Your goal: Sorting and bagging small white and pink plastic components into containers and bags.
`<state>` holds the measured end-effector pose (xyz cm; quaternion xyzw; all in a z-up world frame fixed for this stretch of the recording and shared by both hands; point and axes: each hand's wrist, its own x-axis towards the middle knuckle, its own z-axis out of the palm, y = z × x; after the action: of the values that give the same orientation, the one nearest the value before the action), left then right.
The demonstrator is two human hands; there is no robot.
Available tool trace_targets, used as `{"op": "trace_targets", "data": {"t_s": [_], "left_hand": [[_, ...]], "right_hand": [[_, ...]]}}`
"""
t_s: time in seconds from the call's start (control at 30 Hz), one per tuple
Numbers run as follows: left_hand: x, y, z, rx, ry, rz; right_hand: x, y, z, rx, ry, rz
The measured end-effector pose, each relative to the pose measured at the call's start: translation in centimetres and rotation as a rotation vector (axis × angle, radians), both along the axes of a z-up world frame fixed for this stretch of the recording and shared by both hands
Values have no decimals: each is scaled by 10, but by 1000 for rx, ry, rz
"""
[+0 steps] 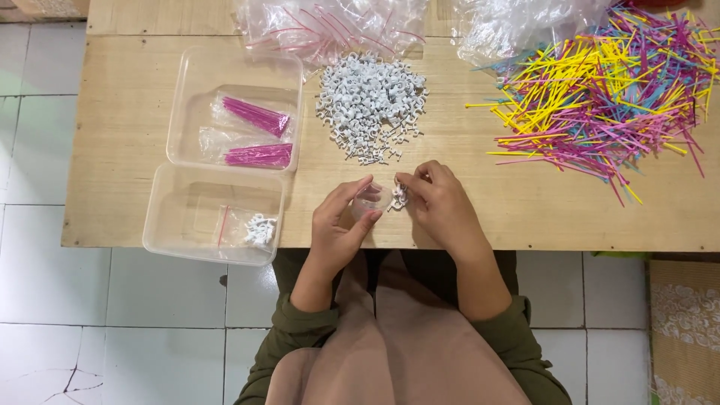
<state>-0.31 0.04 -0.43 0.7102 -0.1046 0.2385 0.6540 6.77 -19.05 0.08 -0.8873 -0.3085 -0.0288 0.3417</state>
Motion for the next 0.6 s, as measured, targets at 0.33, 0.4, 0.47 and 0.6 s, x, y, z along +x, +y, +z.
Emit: {"op": "trace_targets", "data": {"t_s": [0.33,0.4,0.47,0.6], "left_hand": [[2,-7,-7,-42,25,-21],[2,-10,-9,-55,27,-30],[3,-10,-8,-43,28,-41],[4,-11,-8,-58,19,-52]], "right_hand": [[0,-16,10,-18,146,-122],[0,-7,28,6,106,-17],[6,-6,4,-34,29,14],[13,-8,-13,-36,-17,49]]}}
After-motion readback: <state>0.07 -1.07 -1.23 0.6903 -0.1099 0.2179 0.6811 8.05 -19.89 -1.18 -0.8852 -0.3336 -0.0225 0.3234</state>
